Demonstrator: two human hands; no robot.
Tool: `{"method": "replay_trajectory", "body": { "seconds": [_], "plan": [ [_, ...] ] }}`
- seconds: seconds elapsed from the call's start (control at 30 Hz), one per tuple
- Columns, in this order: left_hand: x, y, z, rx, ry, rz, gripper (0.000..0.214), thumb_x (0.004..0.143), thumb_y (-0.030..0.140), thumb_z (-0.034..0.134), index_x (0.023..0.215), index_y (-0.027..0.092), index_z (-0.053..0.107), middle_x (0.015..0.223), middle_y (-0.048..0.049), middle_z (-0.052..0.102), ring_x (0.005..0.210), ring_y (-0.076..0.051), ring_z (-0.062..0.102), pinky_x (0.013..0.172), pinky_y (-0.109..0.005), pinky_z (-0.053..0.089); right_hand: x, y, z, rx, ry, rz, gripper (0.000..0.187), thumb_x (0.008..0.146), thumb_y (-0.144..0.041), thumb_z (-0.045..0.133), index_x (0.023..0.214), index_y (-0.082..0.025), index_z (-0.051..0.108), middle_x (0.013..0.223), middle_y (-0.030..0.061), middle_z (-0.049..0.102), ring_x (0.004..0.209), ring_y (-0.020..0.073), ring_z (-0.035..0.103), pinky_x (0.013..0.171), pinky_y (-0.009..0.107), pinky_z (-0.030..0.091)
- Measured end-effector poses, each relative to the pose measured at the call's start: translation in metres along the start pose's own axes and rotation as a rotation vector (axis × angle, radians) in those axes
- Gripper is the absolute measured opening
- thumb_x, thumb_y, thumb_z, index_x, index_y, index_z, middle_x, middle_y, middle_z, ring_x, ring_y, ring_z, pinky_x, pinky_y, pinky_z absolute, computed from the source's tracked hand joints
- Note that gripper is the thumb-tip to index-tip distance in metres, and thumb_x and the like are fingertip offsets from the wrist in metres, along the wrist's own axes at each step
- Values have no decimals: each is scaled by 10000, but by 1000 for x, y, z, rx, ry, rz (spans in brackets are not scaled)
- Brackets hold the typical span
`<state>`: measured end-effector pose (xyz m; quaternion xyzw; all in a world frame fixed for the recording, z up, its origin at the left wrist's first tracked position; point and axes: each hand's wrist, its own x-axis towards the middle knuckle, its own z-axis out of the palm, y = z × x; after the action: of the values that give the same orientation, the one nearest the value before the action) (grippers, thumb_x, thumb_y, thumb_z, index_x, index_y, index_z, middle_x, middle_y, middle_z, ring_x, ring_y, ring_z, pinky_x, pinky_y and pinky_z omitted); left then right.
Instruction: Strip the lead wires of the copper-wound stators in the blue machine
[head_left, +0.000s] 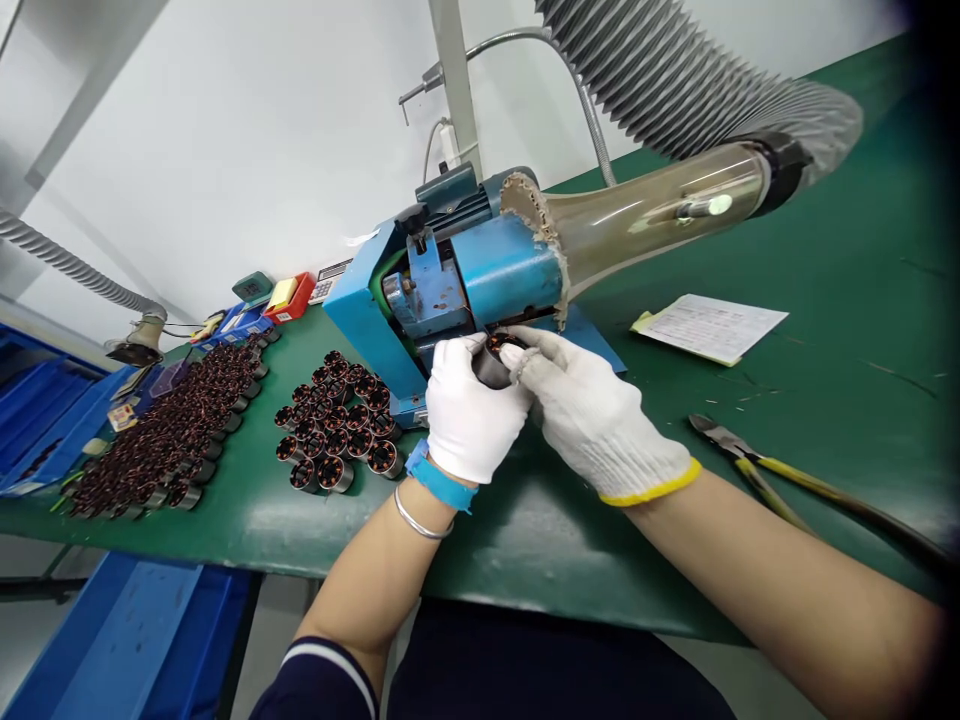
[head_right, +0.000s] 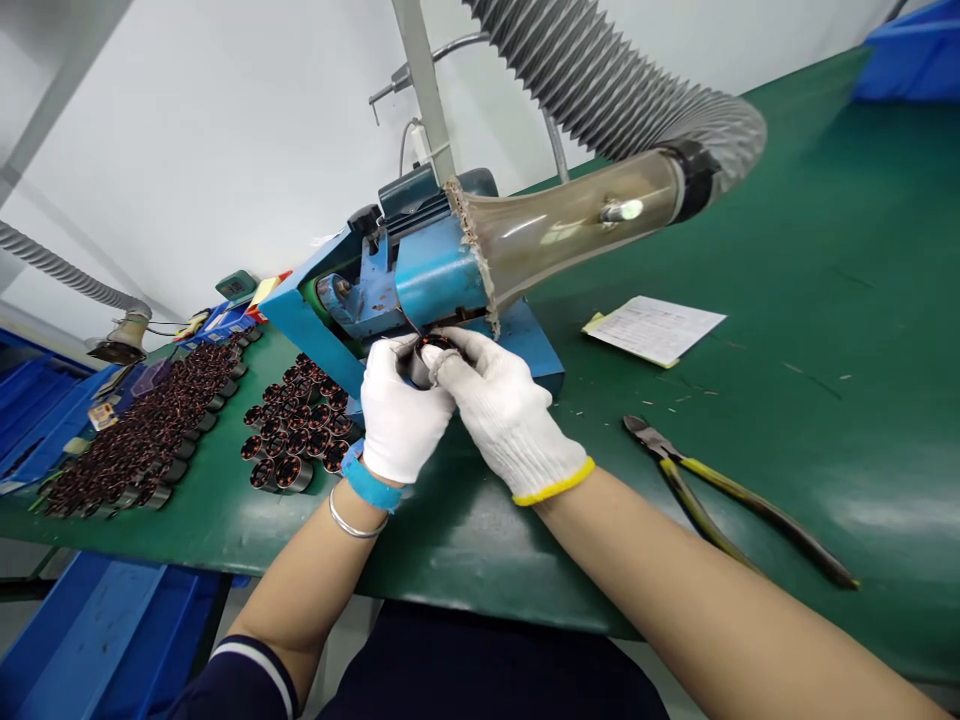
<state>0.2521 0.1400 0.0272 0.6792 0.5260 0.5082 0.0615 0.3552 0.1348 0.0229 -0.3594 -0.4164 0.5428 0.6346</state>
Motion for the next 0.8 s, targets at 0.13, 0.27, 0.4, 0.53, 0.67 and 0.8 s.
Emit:
{"method": "replay_trajectory", "body": {
  "seconds": [0.13,0.27,0.4,0.53,0.67,0.8],
  "plan": [
    [1,2,0,36,1,28,292,788,271,726,1017,204,559,986,-72,670,928,-236,677,837,-377,570,-2,2,-3,76,-22,-7,410,755,-454,759,1092,-225,710,1043,52,755,1084,275,695,989,391,557],
    [2,2,2,55,-23,25,318,758,236,732,1018,205,551,983,-78,669,919,-247,677,825,-389,569,-1,3,-5,51,-21,-4,437,738,-457,787,1106,-236,709,1111,60,750,1142,289,678,1036,406,537],
    [3,4,3,50,-43,-20,327,754,242,743,1014,208,548,1002,-84,671,935,-257,675,836,-402,565,1,5,-6,-17,16,-8,458,752,-490,751,1120,-220,700,1085,80,751,1114,295,691,1011,420,558],
    [-14,4,-11,-27,-69,9,274,775,222,713,1003,202,563,958,-72,652,867,-228,667,769,-374,575,-13,10,-5,-109,30,-29,524,705,-480,793,1128,-192,681,1057,119,739,1009,314,716,914,450,603],
    [-49,-8,-43,-201,-66,112,427,702,170,780,1077,214,580,1025,-57,651,946,-211,667,849,-363,583,-40,16,-7,-384,-116,-220,575,691,-595,822,1101,-209,708,1095,133,711,1011,349,697,871,481,610],
    [-82,-26,-87,-279,-9,-32,544,628,343,907,1080,206,639,1121,-88,650,1054,-254,662,932,-412,578,-56,25,-19,-569,-341,-410,554,769,-732,719,1131,-313,722,1107,95,711,1015,362,693,833,507,625]
  ]
}}
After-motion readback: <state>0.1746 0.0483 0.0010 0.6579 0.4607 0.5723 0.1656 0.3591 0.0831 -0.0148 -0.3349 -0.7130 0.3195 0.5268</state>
